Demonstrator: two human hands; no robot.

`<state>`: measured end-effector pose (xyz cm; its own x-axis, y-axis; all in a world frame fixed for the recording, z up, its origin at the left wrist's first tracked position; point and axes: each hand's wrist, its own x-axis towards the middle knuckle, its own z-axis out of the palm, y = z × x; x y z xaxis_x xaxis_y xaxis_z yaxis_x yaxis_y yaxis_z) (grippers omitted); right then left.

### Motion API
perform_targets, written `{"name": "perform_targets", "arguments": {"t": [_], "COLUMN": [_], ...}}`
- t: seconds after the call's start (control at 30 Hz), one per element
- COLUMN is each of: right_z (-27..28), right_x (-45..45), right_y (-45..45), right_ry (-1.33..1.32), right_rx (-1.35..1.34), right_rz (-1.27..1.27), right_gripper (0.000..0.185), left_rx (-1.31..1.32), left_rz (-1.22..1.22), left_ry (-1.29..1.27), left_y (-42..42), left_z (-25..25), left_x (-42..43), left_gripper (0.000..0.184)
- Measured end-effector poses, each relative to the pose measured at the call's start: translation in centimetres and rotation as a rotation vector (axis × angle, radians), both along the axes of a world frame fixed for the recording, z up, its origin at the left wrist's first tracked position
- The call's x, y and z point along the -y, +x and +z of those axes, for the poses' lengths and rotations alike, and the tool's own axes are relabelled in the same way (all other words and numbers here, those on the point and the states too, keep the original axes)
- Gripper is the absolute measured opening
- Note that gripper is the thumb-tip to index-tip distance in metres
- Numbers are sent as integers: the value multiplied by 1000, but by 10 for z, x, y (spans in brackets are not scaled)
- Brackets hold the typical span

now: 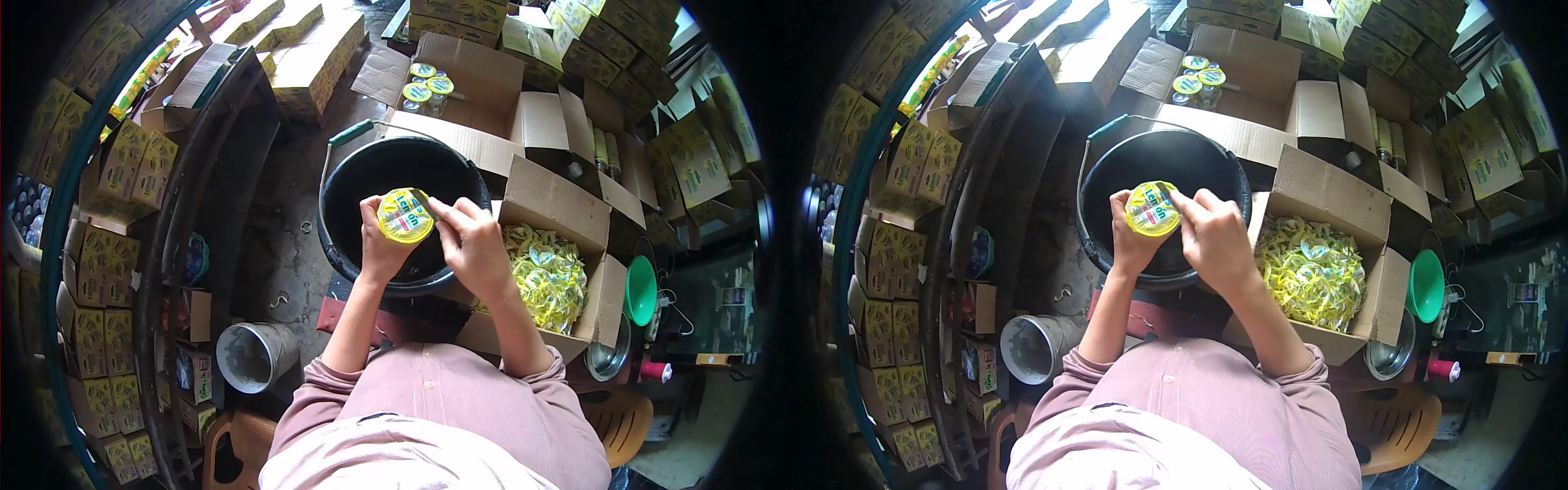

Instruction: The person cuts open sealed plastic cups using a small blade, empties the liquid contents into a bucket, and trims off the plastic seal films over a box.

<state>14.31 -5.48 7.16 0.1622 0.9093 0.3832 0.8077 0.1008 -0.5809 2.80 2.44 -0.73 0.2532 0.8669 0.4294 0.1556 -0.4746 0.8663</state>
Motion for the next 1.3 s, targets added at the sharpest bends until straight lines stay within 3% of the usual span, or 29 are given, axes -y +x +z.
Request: {"name": "perform_targets", "arguments": {"t": [0.2, 1.3], "right_z": [-5, -16], "right_x": [-5, -10], "right_y": [-15, -19], "right_ry": [-10, -51], "right_rx": [133, 261], "right_rz": [14, 20], "right_gripper": [30, 27], "left_rx": [27, 54], "left_rz": [6, -15], "left_ry": [-17, -51], "left_y": [1, 2], "left_z": [0, -1], "left_x": [0, 1], "left_gripper": [62, 61]}}
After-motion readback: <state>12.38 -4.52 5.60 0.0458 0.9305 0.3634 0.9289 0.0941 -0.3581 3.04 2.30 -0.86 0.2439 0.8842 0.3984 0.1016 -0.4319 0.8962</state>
